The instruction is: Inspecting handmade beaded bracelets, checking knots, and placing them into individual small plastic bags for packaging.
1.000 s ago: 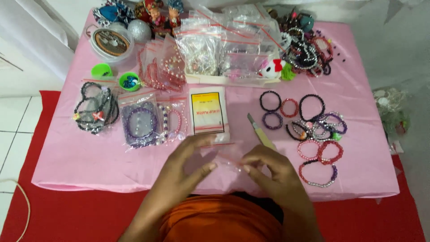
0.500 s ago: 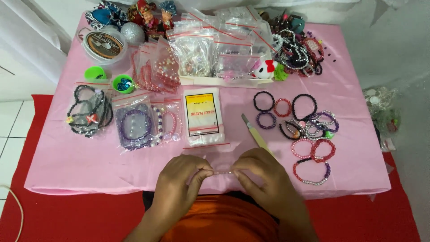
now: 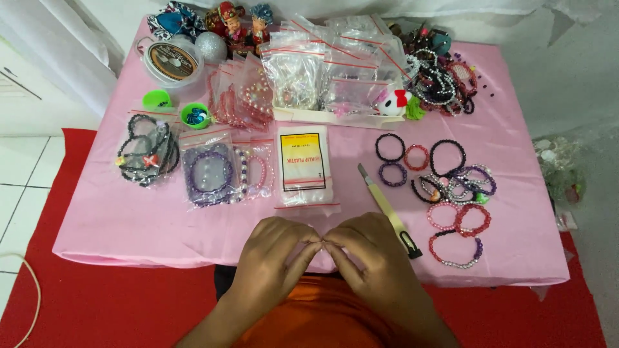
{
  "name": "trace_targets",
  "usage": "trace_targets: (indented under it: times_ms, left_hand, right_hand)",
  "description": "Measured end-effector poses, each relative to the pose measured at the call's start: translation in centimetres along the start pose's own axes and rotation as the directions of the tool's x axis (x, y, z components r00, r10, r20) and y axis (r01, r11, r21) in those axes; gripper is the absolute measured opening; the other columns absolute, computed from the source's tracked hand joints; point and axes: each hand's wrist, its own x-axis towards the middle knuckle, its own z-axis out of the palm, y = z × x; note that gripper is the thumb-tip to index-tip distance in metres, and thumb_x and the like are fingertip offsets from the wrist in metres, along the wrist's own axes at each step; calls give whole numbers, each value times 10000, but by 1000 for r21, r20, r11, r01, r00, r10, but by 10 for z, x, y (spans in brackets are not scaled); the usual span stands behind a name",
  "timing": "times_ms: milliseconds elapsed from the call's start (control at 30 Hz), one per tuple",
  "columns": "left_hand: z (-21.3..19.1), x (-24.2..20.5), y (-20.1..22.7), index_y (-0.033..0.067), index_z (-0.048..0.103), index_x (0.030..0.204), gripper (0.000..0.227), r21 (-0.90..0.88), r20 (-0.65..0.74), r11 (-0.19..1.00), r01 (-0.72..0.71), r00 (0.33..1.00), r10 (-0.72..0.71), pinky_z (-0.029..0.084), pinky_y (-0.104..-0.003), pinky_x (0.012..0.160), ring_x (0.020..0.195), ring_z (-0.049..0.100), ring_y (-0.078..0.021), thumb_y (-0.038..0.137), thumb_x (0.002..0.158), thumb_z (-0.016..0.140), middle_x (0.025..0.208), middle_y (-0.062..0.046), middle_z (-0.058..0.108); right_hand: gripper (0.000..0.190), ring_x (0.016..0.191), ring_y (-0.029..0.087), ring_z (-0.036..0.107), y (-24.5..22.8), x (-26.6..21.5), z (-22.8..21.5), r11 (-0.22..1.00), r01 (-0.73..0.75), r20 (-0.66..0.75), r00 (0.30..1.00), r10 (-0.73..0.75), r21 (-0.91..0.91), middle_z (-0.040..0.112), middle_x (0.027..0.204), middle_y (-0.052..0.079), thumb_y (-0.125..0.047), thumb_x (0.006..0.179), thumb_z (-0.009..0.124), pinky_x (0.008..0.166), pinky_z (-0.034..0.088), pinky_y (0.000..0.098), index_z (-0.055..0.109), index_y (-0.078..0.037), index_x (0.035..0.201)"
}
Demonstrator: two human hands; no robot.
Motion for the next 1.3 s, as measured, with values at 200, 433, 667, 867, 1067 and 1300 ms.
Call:
trace_targets:
  times_ms: [200,433,667,867,1067,1300]
  left_hand:
    - [0,1,-2,87,621,992,75,85,29,993,-82,996,79,476,-373,824,785,639,-221,154,1022,602,916,-30,690]
    - [-2,-1,-3,75,623,1005,82,78,29,991,-106,994,104,459,-383,890,821,632,-222,156,1016,627,940,-43,682]
    - [-5,0,-2,82,627,1006,77,92,64,987,-135,990,129,433,-436,968,846,633,-203,133,1034,576,960,-25,679]
    - [-5,2,-3,84,605,1005,65,131,64,978,-162,986,154,423,-438,966,839,618,-210,133,1037,577,960,-27,662]
    - [-19,13,3,85,640,964,90,193,64,952,-236,972,228,432,-471,1035,809,605,-198,127,1032,599,927,-26,671]
    - [-30,21,0,97,643,960,75,226,57,932,-284,959,279,420,-508,1082,775,611,-214,142,1020,640,896,-51,650]
  right_hand:
    - [45,794,209,587,1,-1,4,1000,10,1,1000,-10,-9,679,871,16,-60,950,633,786,437,374,671,-85,945]
    - [46,807,220,585,-2,-2,2,999,35,-8,999,-35,-22,675,899,26,-116,937,684,805,436,390,660,-95,970]
    - [17,774,216,579,-10,-1,-2,998,36,-53,998,-39,-52,674,874,12,-96,934,687,795,438,384,673,-88,941]
    - [27,784,220,578,-14,2,-1,995,47,-56,997,-52,-88,657,881,30,-67,949,648,828,433,391,628,-75,934]
    - [50,766,219,551,-16,8,-7,995,67,-24,997,-68,-72,625,855,37,-69,960,636,799,418,386,610,-70,917]
    - [74,760,227,559,-3,2,-9,985,130,-23,991,-133,-118,631,839,32,-43,939,644,782,417,394,594,-84,903]
